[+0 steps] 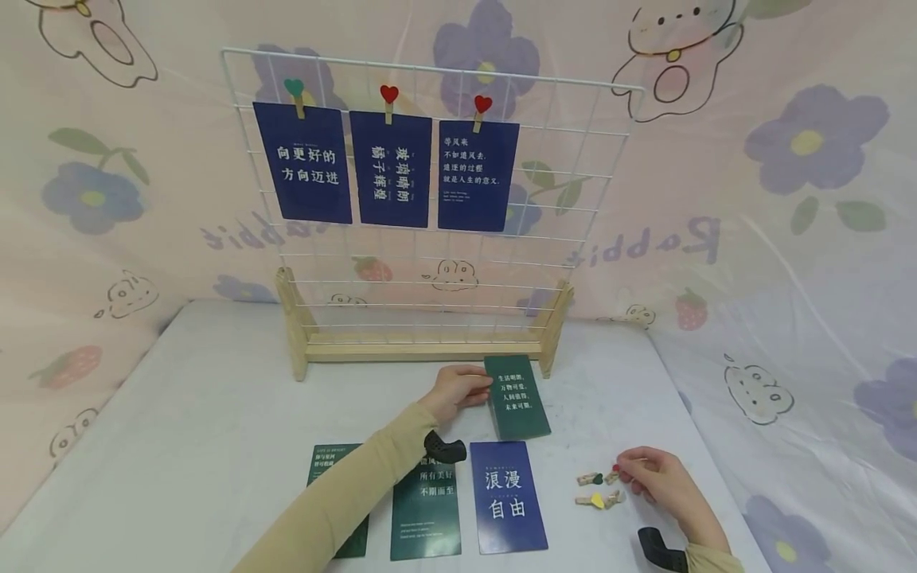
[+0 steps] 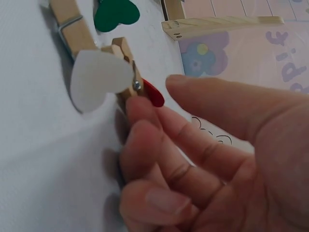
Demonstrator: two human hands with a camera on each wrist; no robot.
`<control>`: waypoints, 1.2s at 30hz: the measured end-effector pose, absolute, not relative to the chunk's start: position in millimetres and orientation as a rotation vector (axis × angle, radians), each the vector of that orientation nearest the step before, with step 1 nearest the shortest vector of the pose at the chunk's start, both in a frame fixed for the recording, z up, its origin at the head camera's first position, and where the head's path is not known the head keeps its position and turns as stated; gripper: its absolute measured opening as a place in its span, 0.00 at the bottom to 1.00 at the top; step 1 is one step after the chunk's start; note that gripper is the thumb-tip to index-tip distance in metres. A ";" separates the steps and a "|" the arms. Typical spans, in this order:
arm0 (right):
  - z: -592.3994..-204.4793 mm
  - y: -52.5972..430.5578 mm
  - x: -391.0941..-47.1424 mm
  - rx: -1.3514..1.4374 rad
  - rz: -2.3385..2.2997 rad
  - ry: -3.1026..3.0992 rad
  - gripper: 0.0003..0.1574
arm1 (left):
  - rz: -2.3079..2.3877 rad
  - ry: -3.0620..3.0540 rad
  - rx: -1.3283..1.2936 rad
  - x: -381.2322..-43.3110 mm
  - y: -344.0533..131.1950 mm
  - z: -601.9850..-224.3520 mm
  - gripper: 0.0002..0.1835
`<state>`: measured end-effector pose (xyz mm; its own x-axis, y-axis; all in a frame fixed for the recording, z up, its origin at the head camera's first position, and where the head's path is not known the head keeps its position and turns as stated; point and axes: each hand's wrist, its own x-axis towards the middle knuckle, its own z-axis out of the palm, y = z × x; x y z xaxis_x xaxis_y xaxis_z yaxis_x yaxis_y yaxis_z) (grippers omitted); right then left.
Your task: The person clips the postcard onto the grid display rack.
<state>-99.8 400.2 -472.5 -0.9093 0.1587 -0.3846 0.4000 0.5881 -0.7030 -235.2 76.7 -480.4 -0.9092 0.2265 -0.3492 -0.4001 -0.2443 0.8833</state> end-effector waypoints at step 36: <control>-462.2 403.1 -110.3 0.280 -1.243 2.564 0.17 | 2.265 1.597 -0.095 -239.1 27.4 -451.7 0.17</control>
